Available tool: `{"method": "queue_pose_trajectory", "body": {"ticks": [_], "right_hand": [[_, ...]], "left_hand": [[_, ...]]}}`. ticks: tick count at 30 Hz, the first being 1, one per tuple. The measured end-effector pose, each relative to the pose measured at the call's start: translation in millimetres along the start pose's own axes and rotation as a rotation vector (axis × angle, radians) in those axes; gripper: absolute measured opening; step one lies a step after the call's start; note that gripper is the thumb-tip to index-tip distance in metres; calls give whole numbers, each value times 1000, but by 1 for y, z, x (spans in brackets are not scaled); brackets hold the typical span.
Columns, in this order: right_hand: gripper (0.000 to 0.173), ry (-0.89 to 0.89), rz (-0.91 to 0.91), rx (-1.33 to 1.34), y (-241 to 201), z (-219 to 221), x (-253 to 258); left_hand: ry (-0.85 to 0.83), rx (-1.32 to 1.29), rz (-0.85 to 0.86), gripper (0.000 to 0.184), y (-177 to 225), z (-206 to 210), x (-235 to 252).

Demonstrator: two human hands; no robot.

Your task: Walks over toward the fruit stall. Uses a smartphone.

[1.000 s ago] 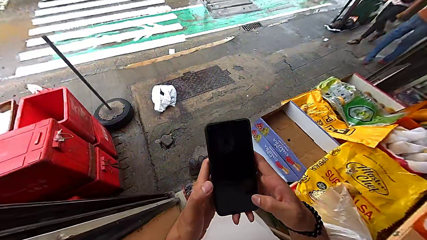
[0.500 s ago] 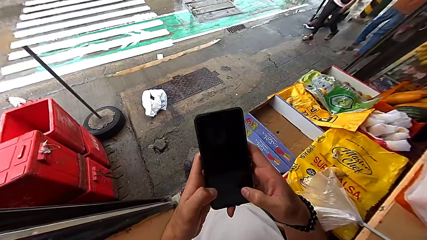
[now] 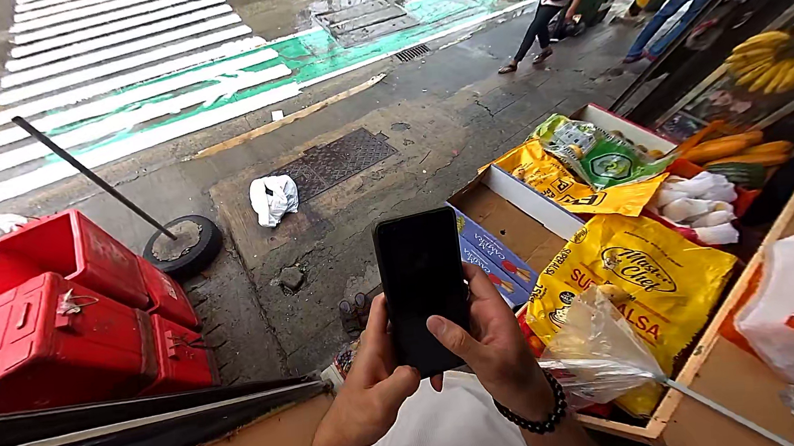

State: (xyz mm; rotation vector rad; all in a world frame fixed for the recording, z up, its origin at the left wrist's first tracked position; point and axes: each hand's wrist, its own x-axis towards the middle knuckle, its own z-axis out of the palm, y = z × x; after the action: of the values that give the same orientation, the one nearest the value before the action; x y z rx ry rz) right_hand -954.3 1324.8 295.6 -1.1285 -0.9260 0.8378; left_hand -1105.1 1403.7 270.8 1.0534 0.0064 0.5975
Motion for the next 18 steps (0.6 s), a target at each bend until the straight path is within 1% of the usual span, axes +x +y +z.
{"method": "queue_pose_trajectory", "body": {"ticks": [4,8,11,13,15,18], "right_hand": [[62,82,-58,-115,7,3,1],[61,110,-58,-162,10,4,1],[59,98,-59,-137,11,3,2],[57,27,-45,-66,10,-1,1],[60,-82,-32,27,11,-10,2],[78,-250,5,77,11,-22,0]], "left_hand": [[11,49,5,73,-8,3,0],[12,55,-8,75,-9,2,0],[33,47,-13,73,-9,3,0],[38,32,-16,72,-8,1,1],[40,8,-19,72,-7,-2,0],[32,-37,-28,73,-5,-6,-2]]}}
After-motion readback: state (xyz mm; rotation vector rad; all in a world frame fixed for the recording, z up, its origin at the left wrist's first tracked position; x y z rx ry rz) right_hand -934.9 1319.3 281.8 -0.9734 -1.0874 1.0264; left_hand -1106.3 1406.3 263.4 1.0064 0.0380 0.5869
